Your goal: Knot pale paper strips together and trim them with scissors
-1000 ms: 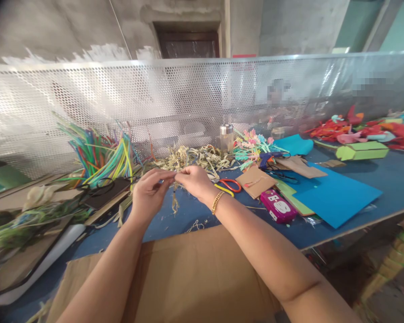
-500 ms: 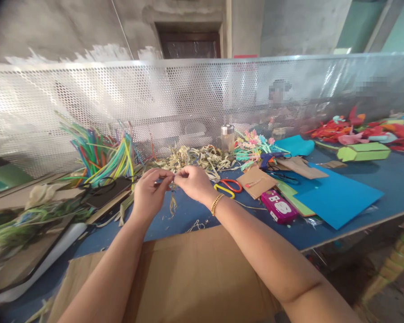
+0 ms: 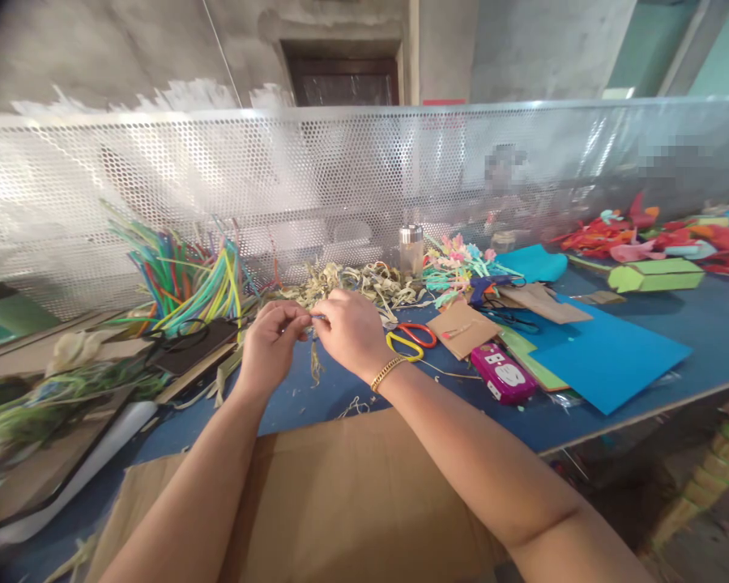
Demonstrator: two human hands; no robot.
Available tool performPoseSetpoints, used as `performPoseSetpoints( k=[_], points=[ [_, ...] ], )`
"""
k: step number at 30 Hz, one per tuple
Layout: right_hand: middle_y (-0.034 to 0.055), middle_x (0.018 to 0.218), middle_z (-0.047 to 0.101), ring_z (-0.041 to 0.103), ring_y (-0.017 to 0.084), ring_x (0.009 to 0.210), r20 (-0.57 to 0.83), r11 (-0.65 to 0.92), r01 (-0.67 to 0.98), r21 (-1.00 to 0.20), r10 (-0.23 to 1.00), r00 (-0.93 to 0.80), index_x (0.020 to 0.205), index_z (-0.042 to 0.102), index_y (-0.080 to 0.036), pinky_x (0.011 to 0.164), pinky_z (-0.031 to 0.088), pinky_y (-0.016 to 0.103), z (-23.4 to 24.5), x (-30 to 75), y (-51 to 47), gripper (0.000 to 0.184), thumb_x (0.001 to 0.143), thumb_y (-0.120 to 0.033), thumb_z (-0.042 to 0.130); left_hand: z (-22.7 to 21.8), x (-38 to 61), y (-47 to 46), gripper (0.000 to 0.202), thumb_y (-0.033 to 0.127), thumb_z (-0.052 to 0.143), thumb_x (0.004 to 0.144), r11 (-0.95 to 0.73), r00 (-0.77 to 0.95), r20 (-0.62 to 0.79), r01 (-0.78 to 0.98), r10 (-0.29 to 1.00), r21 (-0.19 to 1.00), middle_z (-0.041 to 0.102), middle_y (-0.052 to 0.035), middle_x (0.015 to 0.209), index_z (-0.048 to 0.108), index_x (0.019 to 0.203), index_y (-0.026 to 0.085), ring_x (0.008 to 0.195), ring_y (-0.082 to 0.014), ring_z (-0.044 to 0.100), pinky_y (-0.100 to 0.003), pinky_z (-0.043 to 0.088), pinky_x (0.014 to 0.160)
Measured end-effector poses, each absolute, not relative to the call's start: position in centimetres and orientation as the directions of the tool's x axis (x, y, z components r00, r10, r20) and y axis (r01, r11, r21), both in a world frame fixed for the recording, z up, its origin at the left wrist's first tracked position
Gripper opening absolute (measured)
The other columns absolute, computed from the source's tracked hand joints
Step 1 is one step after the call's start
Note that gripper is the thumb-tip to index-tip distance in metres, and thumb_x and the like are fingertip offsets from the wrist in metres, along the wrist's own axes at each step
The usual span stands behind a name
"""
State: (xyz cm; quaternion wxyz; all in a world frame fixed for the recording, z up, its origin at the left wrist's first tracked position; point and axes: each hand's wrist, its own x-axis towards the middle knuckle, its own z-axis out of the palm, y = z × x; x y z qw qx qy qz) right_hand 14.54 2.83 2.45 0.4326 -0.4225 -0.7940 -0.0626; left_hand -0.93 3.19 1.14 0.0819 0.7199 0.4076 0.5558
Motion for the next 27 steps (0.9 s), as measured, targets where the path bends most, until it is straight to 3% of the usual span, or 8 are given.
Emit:
performPoseSetpoints(
  k=[5,12,20,24,27],
  points=[
    [0.0021,0.074,0.057,0.050,0.013,0.070,0.751,0.620,0.727,-0.294,0.621,-0.225,0.072,0.062,-0.017,0.066,0.034,0.026,2.5,14.6,2.9,0.014,0.084,-0.022,0.055,1.4,-0.9,3.1,0.017,0.024,0.058,0.083,-0.634,0.067,0.676,0.425,0.733,0.646,0.058,-0.0042,0.085,0.061,0.068,0.018,0.075,-0.0151,0.053,-0.027,0.046,0.063],
    [0.0017,0.072,0.062,0.054,0.012,0.068,0.694,0.614,0.594,-0.521,0.709,-0.124,0.073,0.064,-0.016,0.066,0.038,0.023,2.0,14.8,3.7,0.012,0.079,-0.022,0.057,1.0,-0.9,3.3,0.011,0.028,0.060,0.081,-0.611,0.146,0.598,0.311,0.788,0.728,0.056,-0.0061,0.096,0.065,0.079,0.019,0.077,-0.0159,0.055,-0.026,0.050,0.058],
    [-0.0013,0.061,0.060,0.049,0.009,0.057,0.523,0.522,0.479,-0.706,0.840,-0.145,0.070,0.064,-0.016,0.056,0.034,0.022,2.3,14.8,3.5,0.015,0.078,-0.025,0.056,0.4,-1.2,3.6,0.010,0.026,0.065,0.078,-0.629,0.128,0.626,0.324,0.769,0.707,0.058,-0.0046,0.092,0.061,0.084,0.018,0.077,-0.0141,0.056,-0.027,0.048,0.065],
    [-0.0018,0.060,0.059,0.048,0.009,0.055,0.501,0.508,0.442,-0.740,0.854,-0.142,0.069,0.063,-0.016,0.054,0.033,0.022,2.3,14.9,3.4,0.015,0.077,-0.027,0.057,0.2,-1.0,3.6,0.021,0.026,0.067,0.077,-0.590,0.098,0.584,0.218,0.806,0.778,0.057,-0.0012,0.085,0.056,0.094,0.020,0.066,-0.0111,0.054,-0.024,0.045,0.059],
    [-0.0017,0.059,0.058,0.047,0.009,0.055,0.502,0.510,0.430,-0.745,0.853,-0.142,0.068,0.063,-0.016,0.054,0.034,0.022,2.3,14.8,3.5,0.016,0.077,-0.028,0.057,0.4,-1.0,3.4,0.017,0.024,0.068,0.076,-0.650,0.090,0.649,0.230,0.755,0.724,0.057,-0.0029,0.094,0.058,0.090,0.021,0.074,-0.0123,0.056,-0.024,0.047,0.061]
  ],
)
